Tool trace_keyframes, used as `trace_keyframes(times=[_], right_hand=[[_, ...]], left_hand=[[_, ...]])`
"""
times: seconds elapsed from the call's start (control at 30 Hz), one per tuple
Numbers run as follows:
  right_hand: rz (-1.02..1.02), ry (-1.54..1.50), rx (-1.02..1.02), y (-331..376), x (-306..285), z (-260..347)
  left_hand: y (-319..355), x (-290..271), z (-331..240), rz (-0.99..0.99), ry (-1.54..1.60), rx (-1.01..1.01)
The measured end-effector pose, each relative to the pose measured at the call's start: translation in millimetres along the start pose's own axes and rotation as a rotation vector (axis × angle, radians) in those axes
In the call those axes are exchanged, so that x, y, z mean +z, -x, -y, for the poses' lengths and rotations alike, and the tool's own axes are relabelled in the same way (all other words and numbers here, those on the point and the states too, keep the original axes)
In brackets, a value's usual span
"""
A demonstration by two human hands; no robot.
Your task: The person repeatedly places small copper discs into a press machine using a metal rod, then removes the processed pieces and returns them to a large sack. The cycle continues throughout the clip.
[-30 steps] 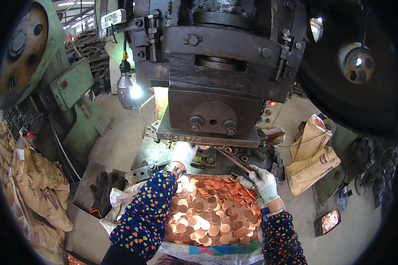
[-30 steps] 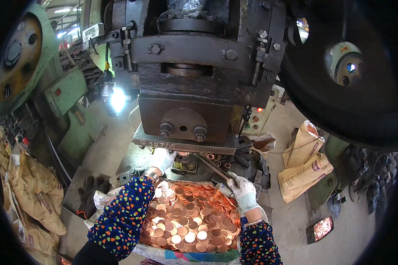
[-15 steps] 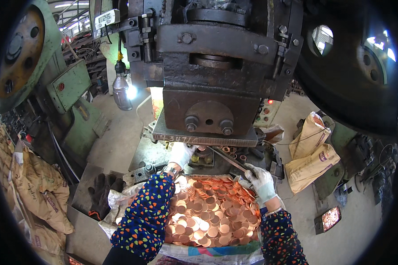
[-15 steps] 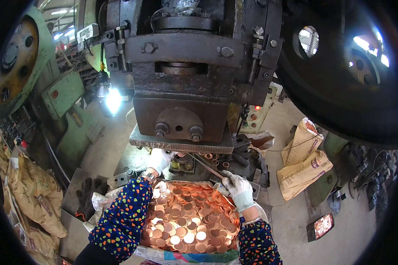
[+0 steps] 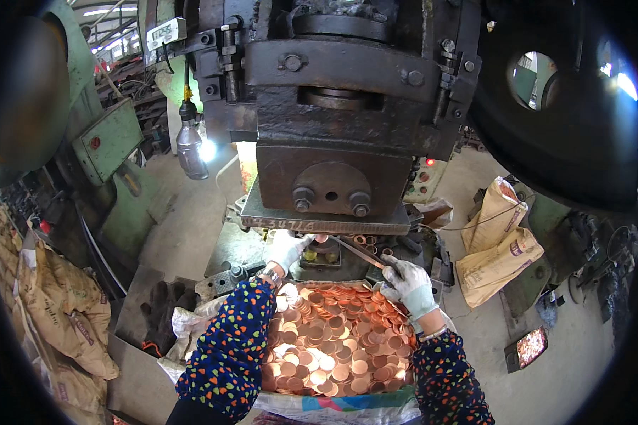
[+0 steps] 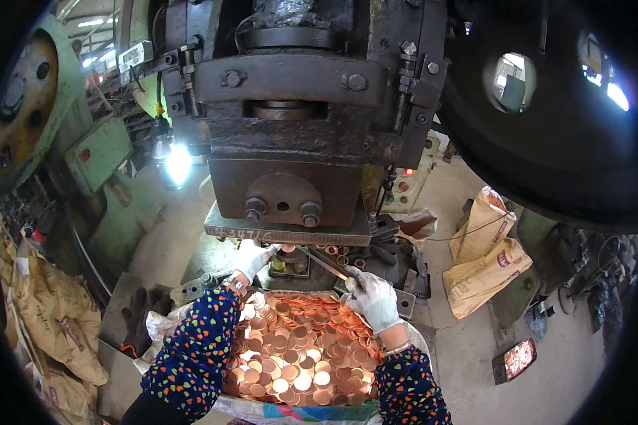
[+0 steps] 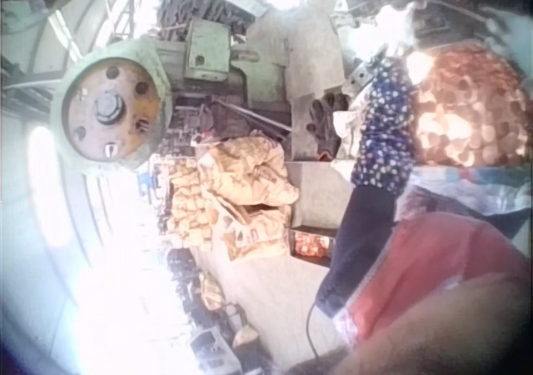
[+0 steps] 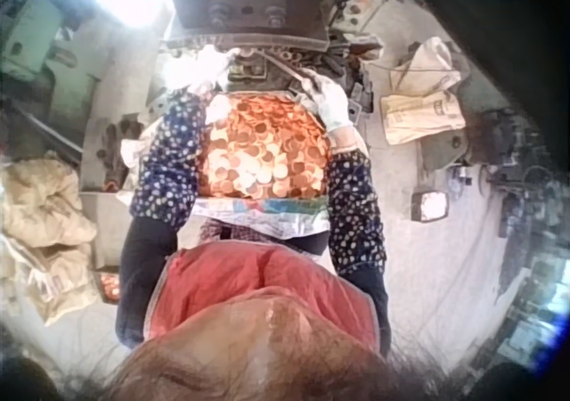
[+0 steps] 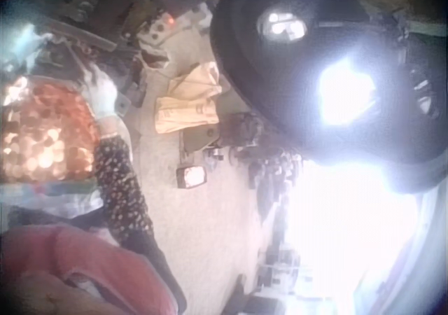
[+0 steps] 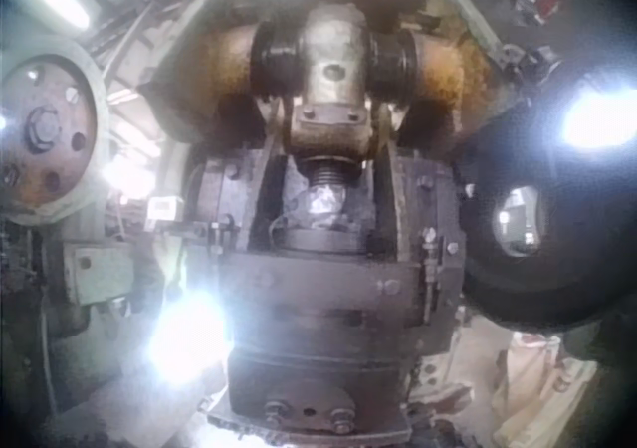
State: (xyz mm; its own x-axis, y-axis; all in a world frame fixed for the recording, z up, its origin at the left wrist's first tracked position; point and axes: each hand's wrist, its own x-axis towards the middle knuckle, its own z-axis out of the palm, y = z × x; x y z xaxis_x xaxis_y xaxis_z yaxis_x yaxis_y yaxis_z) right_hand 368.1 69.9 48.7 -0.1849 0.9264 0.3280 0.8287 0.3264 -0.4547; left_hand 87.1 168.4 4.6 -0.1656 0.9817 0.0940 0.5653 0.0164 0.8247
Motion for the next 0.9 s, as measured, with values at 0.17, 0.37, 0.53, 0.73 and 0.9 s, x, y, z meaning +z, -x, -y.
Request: trace_keyframes(times=[0.17, 0.37, 0.53, 0.73, 0.9], right_hand=[[-0.010, -0.047, -0.018, 5, -2, -7], [-0.009, -0.070, -0.006, 3, -3, -2], [-0.021, -0.138, 0.012, 5, -6, 1], [0.017, 0.010, -0.107, -7, 0, 1], [0.219, 0.437, -0.281, -28, 6, 12]], left_hand=[[-9, 7, 17, 0.012, 0.021, 0.008], [-11, 5, 15, -0.018, -0.113, 0.164], [-4, -1, 7, 0.067, -0.247, -0.011], [-1, 2, 28, 0.026, 0.303, 0.028], [49, -22, 19, 0.208, 0.722, -0.031]])
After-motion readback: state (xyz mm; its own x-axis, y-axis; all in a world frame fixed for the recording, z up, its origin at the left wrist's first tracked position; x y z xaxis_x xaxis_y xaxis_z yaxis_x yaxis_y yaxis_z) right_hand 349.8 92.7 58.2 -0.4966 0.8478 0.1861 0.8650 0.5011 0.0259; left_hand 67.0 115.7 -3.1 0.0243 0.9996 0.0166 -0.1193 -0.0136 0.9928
